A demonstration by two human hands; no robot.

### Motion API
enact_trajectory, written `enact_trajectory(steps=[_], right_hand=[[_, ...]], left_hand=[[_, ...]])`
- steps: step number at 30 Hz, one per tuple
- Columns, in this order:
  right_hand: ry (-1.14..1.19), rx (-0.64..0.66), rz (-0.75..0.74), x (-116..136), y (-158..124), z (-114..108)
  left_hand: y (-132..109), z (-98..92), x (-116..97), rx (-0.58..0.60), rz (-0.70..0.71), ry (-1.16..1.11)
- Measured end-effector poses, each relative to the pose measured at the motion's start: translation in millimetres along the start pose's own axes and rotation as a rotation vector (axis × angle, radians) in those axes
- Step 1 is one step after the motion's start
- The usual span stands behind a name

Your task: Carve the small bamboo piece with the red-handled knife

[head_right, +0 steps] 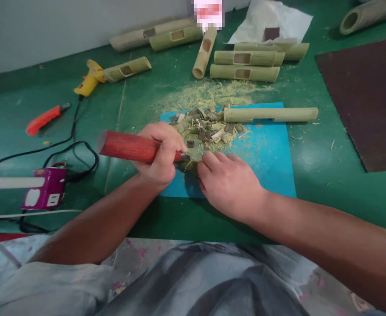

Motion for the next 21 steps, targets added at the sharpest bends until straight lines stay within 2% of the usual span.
enact_trajectory(steps=[3, 7, 8, 12, 19, 21], right_hand=[[0.007, 0.034, 0.011, -0.3, -0.5, 1.5], [0.042, 0.069, 0.050, -0.9, 0.8, 1.5], [0.053, 0.079, 0.064, -1.2, 1.3, 1.3], [0.092, 0.125, 0.096, -2.7, 2.0, 1.9], [0.098, 0.058, 0.075, -4.7, 0.9, 1.6], [0.095, 0.062, 0.078, -5.0, 1.1, 1.5]], left_hand=[[-0.2, 1.6, 2.2, -0.001, 0.048, -0.010], [-1.4, 0.2, 3.5, 0.002, 0.009, 0.003], [-1.4, -0.5, 2.0, 0.015, 0.031, -0.012], [-1.7, -3.4, -0.5, 0.069, -0.029, -0.036], [-1.9, -3.4, -4.2, 0.039, -0.022, -0.030], [-3.0, -3.8, -2.9, 0.029, -0.086, -0.023]])
Point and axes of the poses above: each hand's wrist, its own y-axis towards the middle knuckle, its own z-axis out of the palm, x = y × z, the point moved 3 cm from there along y, towards the middle knuckle, and after that the axes turned 12 degrees about z, right-handed, at the moved point
